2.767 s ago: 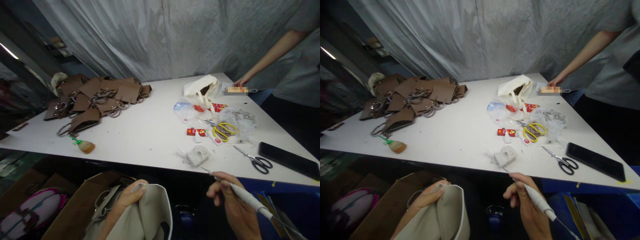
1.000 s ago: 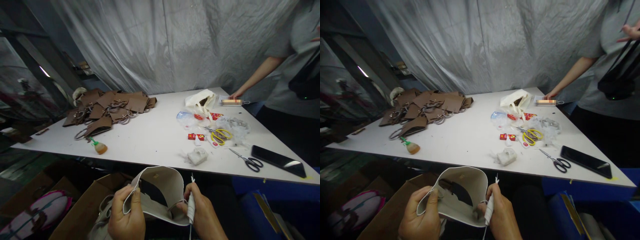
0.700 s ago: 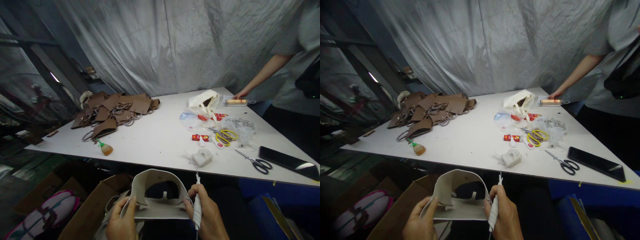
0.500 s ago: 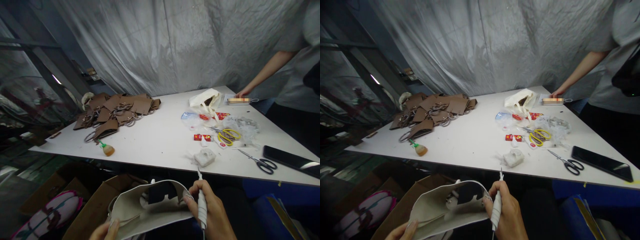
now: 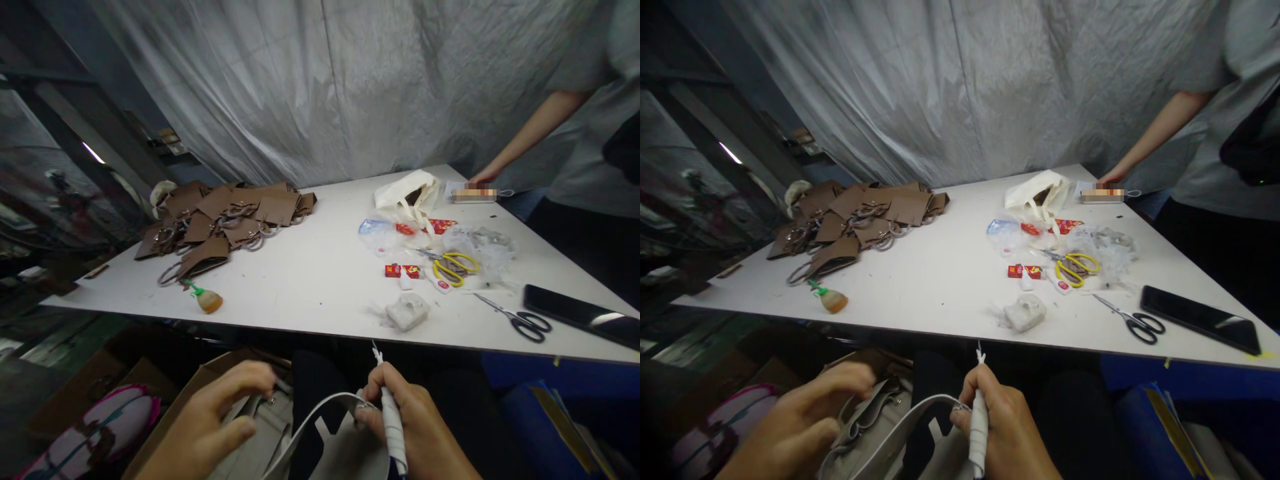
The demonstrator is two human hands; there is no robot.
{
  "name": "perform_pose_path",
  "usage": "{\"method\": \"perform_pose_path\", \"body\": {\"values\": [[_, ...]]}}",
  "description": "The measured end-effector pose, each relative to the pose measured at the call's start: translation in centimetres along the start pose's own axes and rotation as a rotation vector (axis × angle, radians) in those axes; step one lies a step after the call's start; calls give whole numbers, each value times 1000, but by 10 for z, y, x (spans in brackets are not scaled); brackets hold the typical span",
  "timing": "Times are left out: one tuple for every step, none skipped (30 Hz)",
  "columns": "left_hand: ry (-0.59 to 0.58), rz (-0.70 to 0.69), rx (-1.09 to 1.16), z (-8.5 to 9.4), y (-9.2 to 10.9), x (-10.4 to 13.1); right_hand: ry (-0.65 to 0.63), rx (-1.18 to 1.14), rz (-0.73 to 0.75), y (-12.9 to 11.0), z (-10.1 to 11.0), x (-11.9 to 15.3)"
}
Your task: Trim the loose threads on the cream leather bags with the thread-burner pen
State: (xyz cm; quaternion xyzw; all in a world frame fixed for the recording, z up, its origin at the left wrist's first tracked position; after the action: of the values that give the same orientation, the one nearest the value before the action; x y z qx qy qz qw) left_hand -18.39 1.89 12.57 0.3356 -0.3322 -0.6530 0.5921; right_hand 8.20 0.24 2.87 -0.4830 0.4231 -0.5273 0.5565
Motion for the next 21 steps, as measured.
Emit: {"method": "perform_pose_path", "body": {"values": [[-152,-15,62,-21,8,-20,5,-4,6,0,-1,-2],[-317,4,116,-45,14,-36,12,-10,13,0,-2,-3],[-463,16,169,-69,20,-48,26,-13,18,1,-1,-6],[-597,0,205,-91,26,-57,43,-11,22,3,0,-8],[-711,-22,221,-110,30,-62,64,-5,24,5,2,-10],[-802,-7,241,-128,30,-65,87,5,25,9,4,-13],[-847,22,259,-141,28,-67,112,18,26,12,7,-15],[-866,65,279,-152,25,-68,136,31,27,16,11,-18],[-862,118,301,-161,20,-69,165,43,30,20,14,-21],[-844,167,323,-167,16,-68,187,54,36,24,17,-24],[-819,205,345,-172,12,-67,210,63,40,28,20,-26],[-790,230,366,-177,8,-65,232,70,39,32,21,-29],[-757,241,383,-180,6,-64,254,78,36,36,23,-32],[-710,241,390,-183,3,-63,272,82,34,39,24,-34],[-642,238,385,-185,0,-64,286,79,31,43,24,-37],[-559,237,370,-186,-4,-66,298,68,26,47,24,-40],[-481,240,352,-186,-9,-67,300,48,20,50,23,-43],[-420,249,336,-186,-13,-69,288,24,16,54,21,-46],[-381,264,331,-188,-17,-70,275,0,15,57,19,-48],[-369,281,337,-190,-20,-70,263,-14,22,59,17,-51],[-364,297,351,-192,-23,-71,266,-13,42,59,16,-53]]}}
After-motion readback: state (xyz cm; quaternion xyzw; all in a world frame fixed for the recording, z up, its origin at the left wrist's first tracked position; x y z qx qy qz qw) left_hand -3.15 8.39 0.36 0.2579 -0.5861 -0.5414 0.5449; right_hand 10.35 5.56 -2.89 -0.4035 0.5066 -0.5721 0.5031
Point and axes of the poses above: each hand's wrist, its own x-axis away from the middle knuckle, its own z-axis out of the back of the hand, y = z × x, the point moved 7 cm from there along -x, towards the middle knuckle, and after that the axes turned 9 degrees about y, right-handed, at the moved point
